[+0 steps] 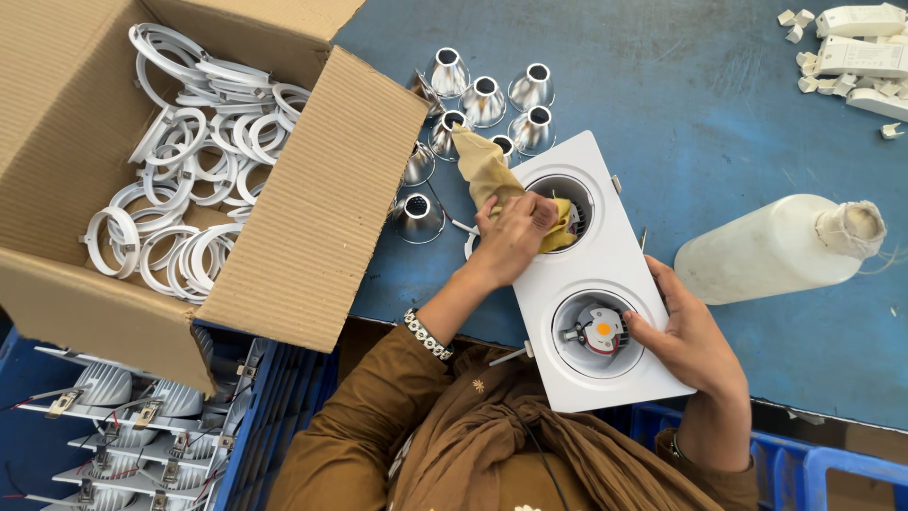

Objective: The person wipes the interior of a dual recessed LED light fixture with a yellow cloth, then installs two LED modules into the fixture. They place white plastic rings around each module and set the completed unit into a blue crate. The person repeats the process on a second fixture.

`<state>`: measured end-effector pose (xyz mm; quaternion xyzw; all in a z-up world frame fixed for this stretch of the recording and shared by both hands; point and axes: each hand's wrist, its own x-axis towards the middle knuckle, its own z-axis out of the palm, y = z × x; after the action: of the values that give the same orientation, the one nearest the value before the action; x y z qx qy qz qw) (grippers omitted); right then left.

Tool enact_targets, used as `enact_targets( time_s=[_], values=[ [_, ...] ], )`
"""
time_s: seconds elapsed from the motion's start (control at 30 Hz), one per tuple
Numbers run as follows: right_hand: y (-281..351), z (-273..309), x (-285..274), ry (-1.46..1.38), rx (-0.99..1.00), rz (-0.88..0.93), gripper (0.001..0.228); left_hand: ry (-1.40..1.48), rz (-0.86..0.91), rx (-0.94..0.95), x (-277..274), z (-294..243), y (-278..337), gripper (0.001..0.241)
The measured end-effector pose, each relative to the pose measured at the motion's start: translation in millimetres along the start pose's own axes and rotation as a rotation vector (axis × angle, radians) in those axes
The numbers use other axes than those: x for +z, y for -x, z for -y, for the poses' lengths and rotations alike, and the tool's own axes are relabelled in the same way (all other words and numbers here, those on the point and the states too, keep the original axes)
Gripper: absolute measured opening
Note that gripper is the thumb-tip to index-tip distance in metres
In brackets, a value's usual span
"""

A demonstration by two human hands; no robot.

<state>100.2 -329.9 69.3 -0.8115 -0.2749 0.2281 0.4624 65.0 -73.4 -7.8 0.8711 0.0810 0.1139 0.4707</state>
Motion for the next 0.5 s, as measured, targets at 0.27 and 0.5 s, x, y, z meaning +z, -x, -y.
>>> enact_targets(
  time_s=[0.27, 0.5],
  values=[
    [0, 2, -1, 0.047, -0.014, -0.005, 0.071, -0.572, -0.011, 0.285, 7, -11, 7, 0.067],
    [-2, 6, -4, 0.156, -0.041, -0.013, 0.073, -0.561, -0.040, 0.294, 7, -12, 4, 0.066]
  ],
)
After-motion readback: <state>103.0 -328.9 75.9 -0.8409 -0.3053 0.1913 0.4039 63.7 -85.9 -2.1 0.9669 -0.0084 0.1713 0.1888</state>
